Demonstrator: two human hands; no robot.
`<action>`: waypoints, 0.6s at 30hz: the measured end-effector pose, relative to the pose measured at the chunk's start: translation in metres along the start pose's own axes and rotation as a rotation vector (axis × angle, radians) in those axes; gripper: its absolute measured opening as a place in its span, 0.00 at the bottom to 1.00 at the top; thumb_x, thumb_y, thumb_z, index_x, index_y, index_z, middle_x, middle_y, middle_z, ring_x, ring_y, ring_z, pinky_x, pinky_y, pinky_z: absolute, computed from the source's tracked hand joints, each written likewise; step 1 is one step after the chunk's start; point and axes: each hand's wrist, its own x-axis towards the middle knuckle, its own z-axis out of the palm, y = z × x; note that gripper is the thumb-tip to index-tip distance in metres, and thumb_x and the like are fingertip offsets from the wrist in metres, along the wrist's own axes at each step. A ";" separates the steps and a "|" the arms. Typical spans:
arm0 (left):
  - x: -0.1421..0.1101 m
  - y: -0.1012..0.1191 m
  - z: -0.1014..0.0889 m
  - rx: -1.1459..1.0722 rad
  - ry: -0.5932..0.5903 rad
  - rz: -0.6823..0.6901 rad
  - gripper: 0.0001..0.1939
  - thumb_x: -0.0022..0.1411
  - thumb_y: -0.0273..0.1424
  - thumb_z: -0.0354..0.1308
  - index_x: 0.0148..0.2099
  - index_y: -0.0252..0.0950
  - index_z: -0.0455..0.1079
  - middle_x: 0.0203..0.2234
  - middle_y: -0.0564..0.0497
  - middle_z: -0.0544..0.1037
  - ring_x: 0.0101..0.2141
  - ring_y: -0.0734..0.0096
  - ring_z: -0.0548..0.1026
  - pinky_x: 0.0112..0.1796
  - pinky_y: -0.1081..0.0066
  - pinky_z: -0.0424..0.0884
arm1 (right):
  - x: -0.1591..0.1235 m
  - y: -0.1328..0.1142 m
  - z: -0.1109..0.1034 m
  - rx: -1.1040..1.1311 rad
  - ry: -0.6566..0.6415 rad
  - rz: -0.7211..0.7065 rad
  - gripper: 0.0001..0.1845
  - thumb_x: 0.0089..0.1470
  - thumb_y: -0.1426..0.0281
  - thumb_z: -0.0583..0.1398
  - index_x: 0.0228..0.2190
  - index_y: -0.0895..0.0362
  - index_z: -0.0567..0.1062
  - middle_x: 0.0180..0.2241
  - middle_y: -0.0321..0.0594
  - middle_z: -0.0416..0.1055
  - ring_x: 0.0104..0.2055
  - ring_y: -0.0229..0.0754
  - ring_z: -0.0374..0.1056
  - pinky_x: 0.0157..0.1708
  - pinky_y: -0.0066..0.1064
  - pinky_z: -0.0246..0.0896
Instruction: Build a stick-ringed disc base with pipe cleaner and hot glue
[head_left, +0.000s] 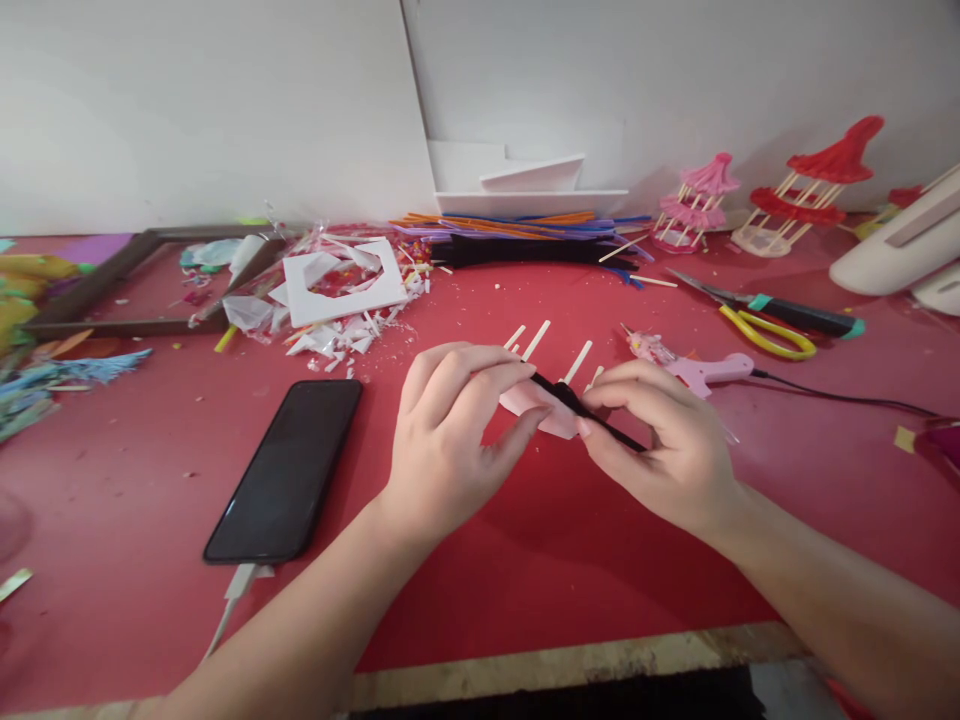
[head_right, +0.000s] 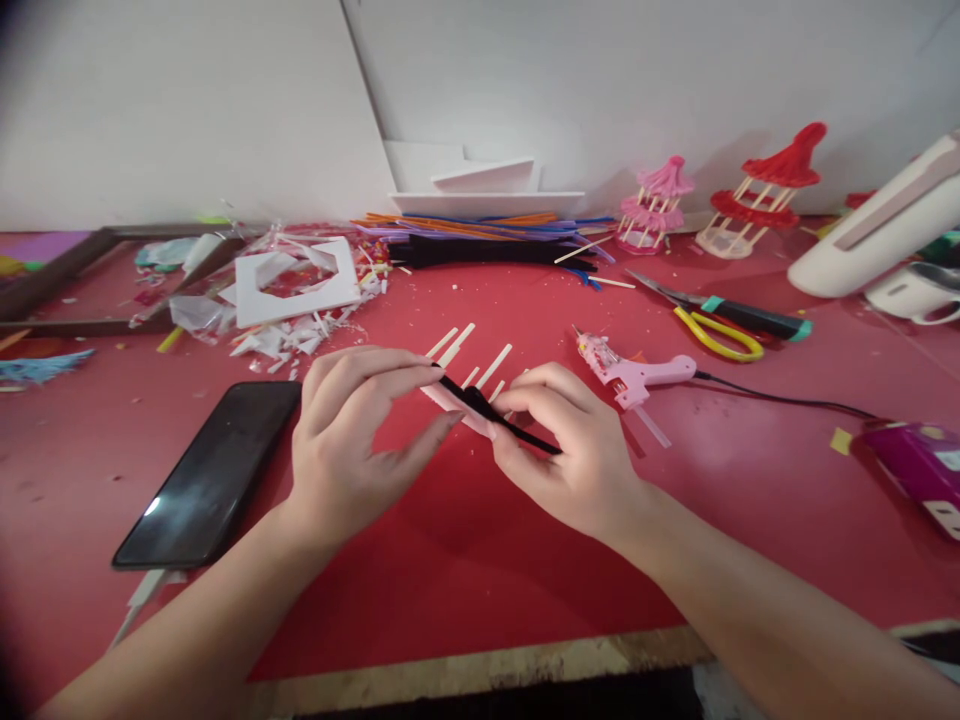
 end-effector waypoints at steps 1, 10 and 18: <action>0.000 0.000 0.000 0.005 0.000 0.003 0.15 0.58 0.32 0.67 0.47 0.39 0.71 0.41 0.46 0.80 0.43 0.60 0.75 0.48 0.60 0.69 | 0.000 0.000 0.000 -0.002 0.005 -0.014 0.05 0.56 0.76 0.61 0.36 0.55 0.73 0.34 0.39 0.73 0.35 0.39 0.71 0.35 0.33 0.69; -0.007 0.001 0.006 0.125 -0.004 0.095 0.26 0.56 0.40 0.68 0.53 0.33 0.69 0.47 0.39 0.78 0.48 0.55 0.73 0.52 0.56 0.67 | 0.003 0.000 -0.006 -0.122 0.008 -0.185 0.09 0.56 0.80 0.60 0.38 0.56 0.74 0.32 0.41 0.75 0.32 0.39 0.70 0.33 0.32 0.68; -0.008 0.005 0.007 0.134 -0.023 0.078 0.24 0.57 0.41 0.68 0.52 0.35 0.70 0.46 0.41 0.79 0.48 0.54 0.72 0.53 0.54 0.66 | 0.003 -0.001 -0.006 -0.162 0.008 -0.194 0.09 0.55 0.78 0.61 0.39 0.57 0.74 0.31 0.41 0.75 0.32 0.40 0.71 0.34 0.33 0.69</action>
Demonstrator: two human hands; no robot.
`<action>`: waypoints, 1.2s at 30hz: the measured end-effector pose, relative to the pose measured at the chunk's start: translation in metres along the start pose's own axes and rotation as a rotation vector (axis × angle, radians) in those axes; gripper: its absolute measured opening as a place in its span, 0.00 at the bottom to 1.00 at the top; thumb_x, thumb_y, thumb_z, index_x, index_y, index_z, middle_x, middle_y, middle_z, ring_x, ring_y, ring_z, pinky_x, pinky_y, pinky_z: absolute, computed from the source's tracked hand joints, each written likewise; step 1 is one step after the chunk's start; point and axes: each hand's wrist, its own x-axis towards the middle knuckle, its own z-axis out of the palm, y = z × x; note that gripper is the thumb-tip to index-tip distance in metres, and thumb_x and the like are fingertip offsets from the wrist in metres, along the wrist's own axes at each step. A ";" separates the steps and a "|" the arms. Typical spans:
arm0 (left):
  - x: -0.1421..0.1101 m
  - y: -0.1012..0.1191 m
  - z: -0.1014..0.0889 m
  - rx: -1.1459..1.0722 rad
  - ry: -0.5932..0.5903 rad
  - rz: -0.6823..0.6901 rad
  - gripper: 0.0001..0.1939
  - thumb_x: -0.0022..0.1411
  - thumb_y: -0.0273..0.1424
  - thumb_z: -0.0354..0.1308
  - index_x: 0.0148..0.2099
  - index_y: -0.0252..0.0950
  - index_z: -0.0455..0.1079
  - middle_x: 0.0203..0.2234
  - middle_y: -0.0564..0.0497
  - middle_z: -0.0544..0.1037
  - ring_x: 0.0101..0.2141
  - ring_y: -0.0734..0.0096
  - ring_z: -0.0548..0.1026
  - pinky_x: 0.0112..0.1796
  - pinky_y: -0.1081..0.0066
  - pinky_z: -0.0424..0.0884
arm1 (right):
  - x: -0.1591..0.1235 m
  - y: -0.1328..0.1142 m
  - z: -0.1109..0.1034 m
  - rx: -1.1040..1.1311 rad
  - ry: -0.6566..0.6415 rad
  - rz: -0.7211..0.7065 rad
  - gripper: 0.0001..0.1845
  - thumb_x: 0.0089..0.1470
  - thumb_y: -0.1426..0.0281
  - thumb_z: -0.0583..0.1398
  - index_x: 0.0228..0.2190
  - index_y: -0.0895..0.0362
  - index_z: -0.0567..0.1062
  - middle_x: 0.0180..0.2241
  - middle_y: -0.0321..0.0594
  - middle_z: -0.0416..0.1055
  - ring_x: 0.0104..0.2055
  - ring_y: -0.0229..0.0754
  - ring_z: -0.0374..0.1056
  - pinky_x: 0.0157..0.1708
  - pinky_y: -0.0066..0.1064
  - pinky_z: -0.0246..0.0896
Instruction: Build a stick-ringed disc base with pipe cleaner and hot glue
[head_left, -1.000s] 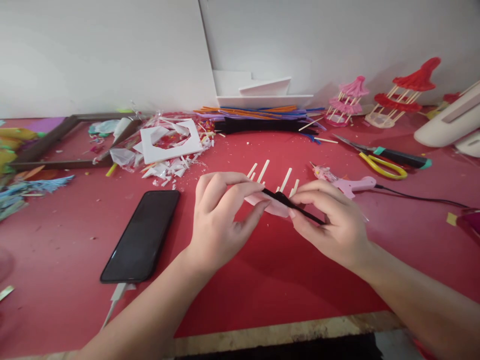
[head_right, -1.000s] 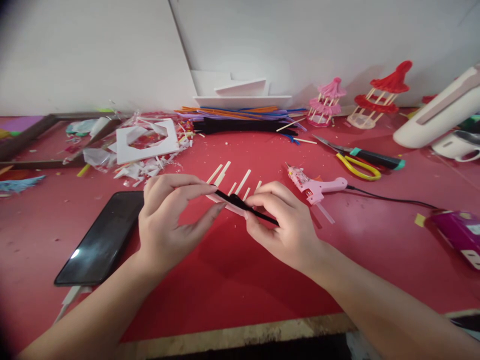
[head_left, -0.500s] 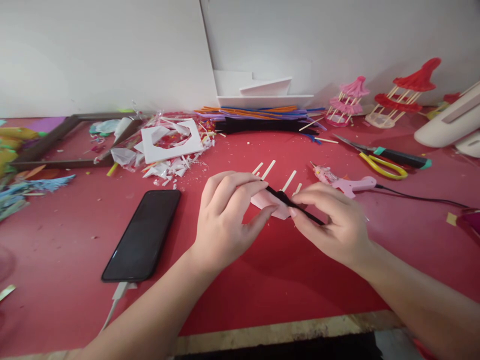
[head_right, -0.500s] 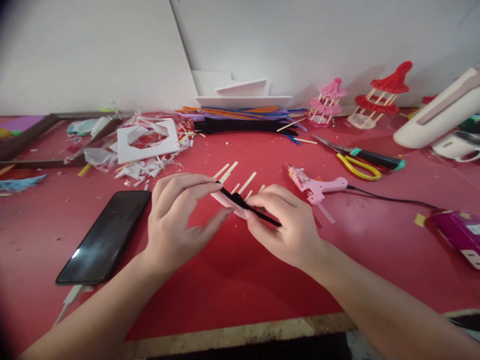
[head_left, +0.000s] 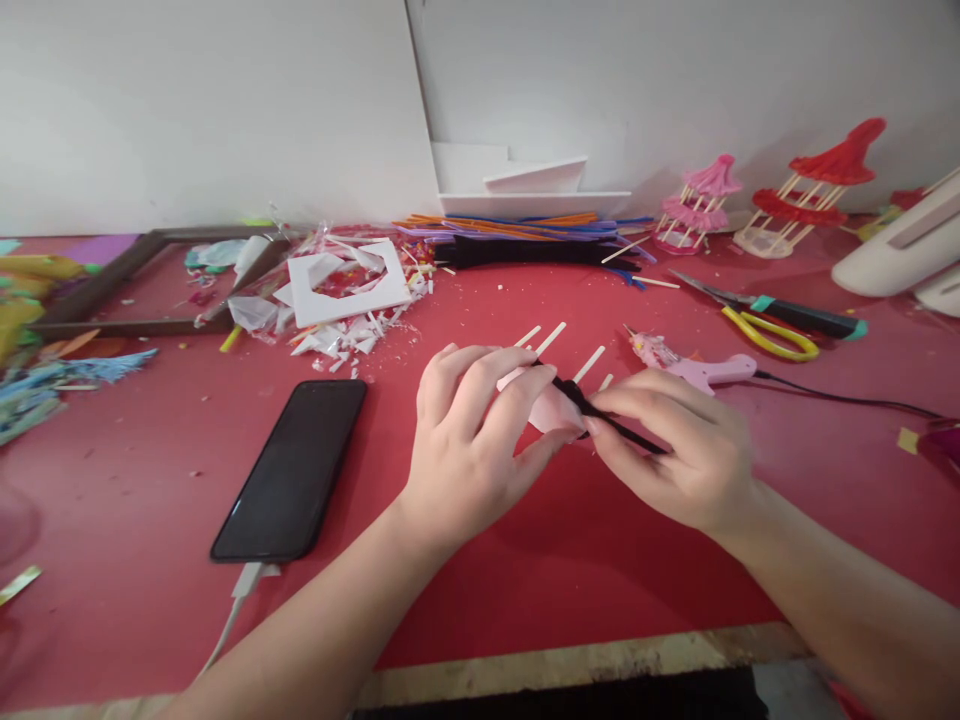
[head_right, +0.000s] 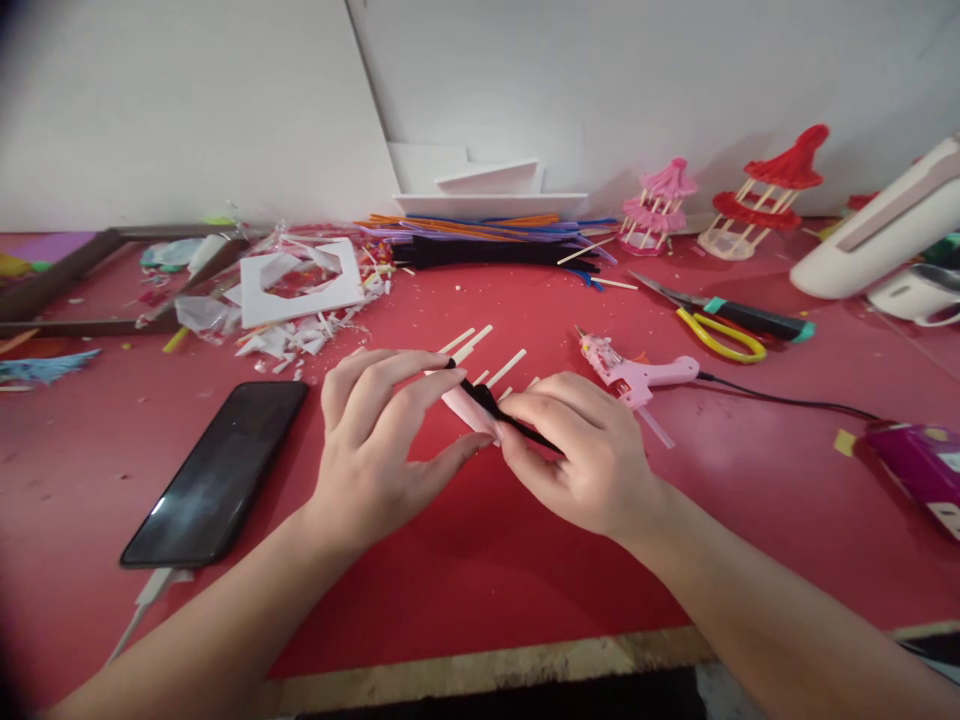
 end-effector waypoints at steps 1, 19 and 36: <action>0.000 0.000 0.000 0.006 0.006 -0.005 0.24 0.56 0.42 0.68 0.52 0.36 0.70 0.46 0.41 0.79 0.48 0.53 0.72 0.53 0.53 0.66 | 0.000 0.000 0.000 -0.009 0.000 -0.006 0.10 0.55 0.79 0.61 0.40 0.57 0.74 0.32 0.41 0.76 0.32 0.40 0.72 0.34 0.34 0.70; -0.006 0.004 0.012 -0.033 -0.089 -0.137 0.33 0.56 0.47 0.66 0.58 0.37 0.64 0.57 0.32 0.65 0.57 0.44 0.66 0.57 0.46 0.61 | 0.022 0.034 -0.047 -0.084 -0.095 0.334 0.07 0.59 0.65 0.61 0.33 0.53 0.78 0.33 0.36 0.79 0.32 0.37 0.72 0.33 0.27 0.65; -0.012 -0.003 0.027 -0.170 -0.003 -0.183 0.52 0.46 0.54 0.69 0.62 0.34 0.48 0.60 0.25 0.57 0.66 0.32 0.53 0.55 0.36 0.65 | -0.019 0.232 -0.107 -0.845 -0.763 0.999 0.08 0.45 0.68 0.64 0.20 0.58 0.76 0.21 0.46 0.73 0.19 0.38 0.58 0.26 0.35 0.49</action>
